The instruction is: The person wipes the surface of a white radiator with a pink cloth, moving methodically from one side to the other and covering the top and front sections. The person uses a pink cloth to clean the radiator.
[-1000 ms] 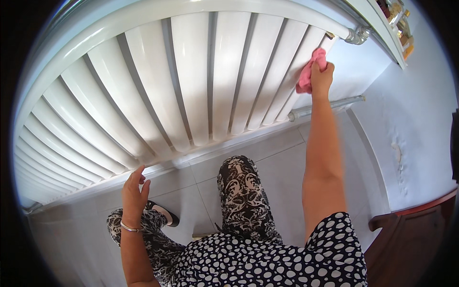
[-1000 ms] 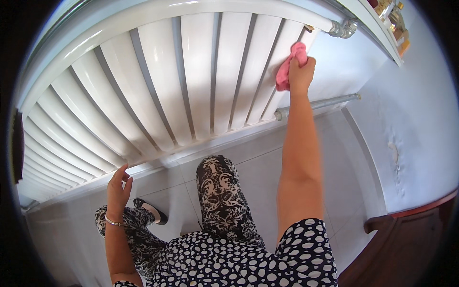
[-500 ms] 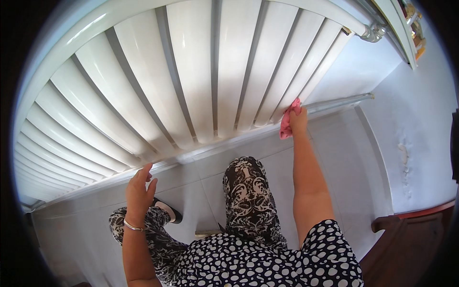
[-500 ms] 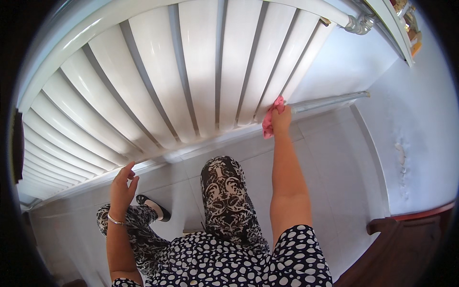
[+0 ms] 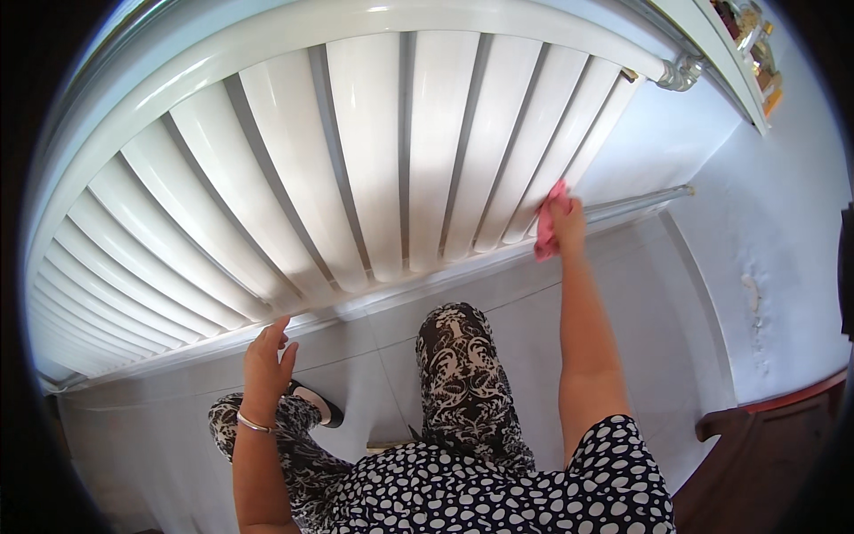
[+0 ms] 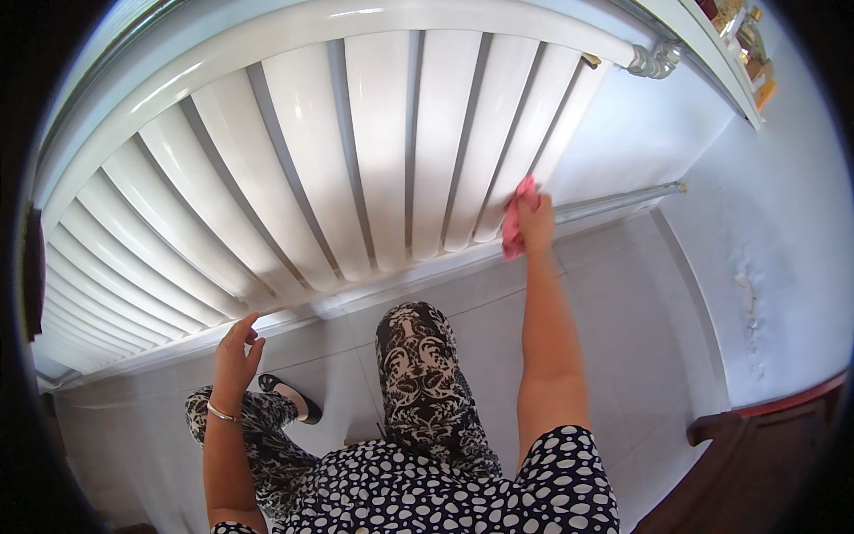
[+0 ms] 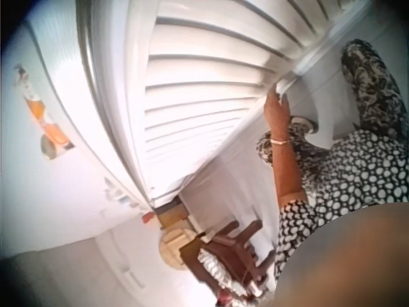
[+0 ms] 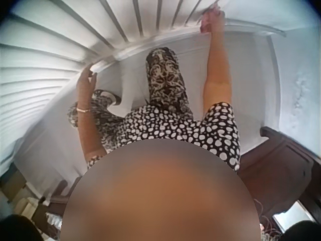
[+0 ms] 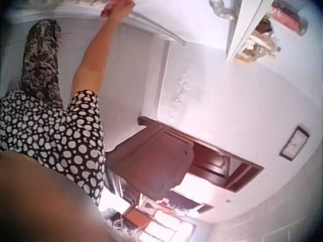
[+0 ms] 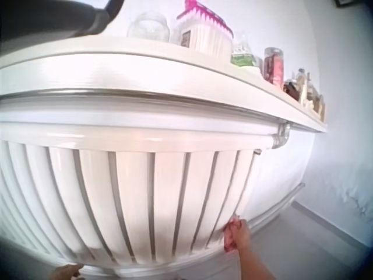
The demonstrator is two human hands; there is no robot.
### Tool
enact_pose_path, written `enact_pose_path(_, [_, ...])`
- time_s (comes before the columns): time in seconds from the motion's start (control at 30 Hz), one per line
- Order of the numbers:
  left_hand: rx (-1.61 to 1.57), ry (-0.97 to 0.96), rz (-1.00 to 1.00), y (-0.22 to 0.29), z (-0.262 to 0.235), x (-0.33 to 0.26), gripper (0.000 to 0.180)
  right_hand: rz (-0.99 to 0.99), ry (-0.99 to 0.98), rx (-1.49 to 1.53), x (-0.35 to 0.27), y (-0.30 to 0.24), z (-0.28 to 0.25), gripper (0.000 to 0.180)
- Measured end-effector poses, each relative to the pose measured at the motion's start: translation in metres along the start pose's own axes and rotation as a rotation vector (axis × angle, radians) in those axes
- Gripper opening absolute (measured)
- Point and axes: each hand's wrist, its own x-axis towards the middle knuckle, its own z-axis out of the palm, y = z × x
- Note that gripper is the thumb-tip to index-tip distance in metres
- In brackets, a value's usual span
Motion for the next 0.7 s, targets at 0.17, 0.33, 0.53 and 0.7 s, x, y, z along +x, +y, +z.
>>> enact_pose_path(0.17, [0.001, 0.016, -0.014, -0.001, -0.005, -0.006, 0.044, -0.251, 0.093, 0.05, 0.065, -0.125, -0.078, 0.04])
enact_pose_path(0.33, [0.002, 0.05, -0.029, 0.001, -0.01, -0.008, 0.042, -0.353, 0.289, 0.149, 0.092, -0.176, -0.098, 0.035])
enact_pose_path(0.53, [0.014, 0.036, -0.05, 0.003, -0.013, -0.007, 0.044, -0.322, 0.266, 0.077, 0.06, -0.121, -0.057, 0.028])
enact_pose_path(0.7, [0.029, 0.014, -0.041, 0.001, -0.009, -0.004, 0.044, -0.173, 0.143, 0.054, 0.014, -0.074, -0.02, 0.024])
